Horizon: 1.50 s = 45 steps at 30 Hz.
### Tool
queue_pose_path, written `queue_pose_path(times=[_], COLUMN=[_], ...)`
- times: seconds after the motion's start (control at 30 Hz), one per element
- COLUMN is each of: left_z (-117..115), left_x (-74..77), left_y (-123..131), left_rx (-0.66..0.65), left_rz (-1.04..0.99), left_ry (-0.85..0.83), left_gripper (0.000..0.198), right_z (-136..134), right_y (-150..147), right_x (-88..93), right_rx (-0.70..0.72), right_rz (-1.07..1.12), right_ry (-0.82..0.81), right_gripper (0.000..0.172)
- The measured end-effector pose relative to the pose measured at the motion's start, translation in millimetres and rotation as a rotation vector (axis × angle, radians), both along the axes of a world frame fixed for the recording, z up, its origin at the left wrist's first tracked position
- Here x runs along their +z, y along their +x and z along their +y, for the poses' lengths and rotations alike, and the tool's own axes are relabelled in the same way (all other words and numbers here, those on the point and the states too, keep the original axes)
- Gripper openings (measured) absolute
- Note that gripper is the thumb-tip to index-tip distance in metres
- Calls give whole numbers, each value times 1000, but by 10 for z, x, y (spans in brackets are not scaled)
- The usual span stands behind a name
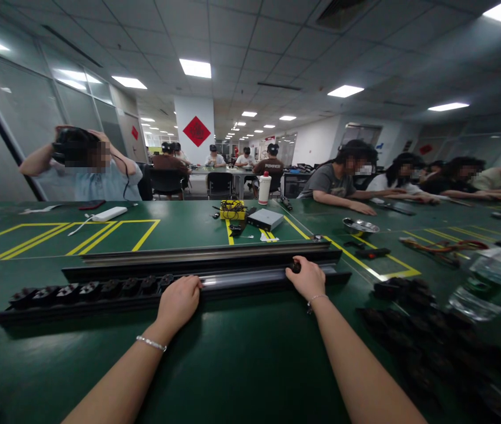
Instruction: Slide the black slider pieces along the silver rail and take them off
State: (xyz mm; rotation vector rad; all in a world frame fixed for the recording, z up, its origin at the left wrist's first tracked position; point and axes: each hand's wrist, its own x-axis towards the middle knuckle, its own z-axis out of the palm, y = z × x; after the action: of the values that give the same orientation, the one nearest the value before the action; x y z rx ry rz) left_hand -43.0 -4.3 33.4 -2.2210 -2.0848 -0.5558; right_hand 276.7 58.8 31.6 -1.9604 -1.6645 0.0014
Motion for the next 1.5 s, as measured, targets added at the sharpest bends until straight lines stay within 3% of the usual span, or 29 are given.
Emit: queue_pose_path(times=[1.5], left_z=[9], left_x=[-4], left_y=[-2], left_rx=[8], left_rz=[-4], left_ry=[-11], left_gripper=[28], right_z=[48], right_y=[190], right_x=[-28], right_rx=[-52], right_rz=[29], right_ry=[-12], right_gripper=[38])
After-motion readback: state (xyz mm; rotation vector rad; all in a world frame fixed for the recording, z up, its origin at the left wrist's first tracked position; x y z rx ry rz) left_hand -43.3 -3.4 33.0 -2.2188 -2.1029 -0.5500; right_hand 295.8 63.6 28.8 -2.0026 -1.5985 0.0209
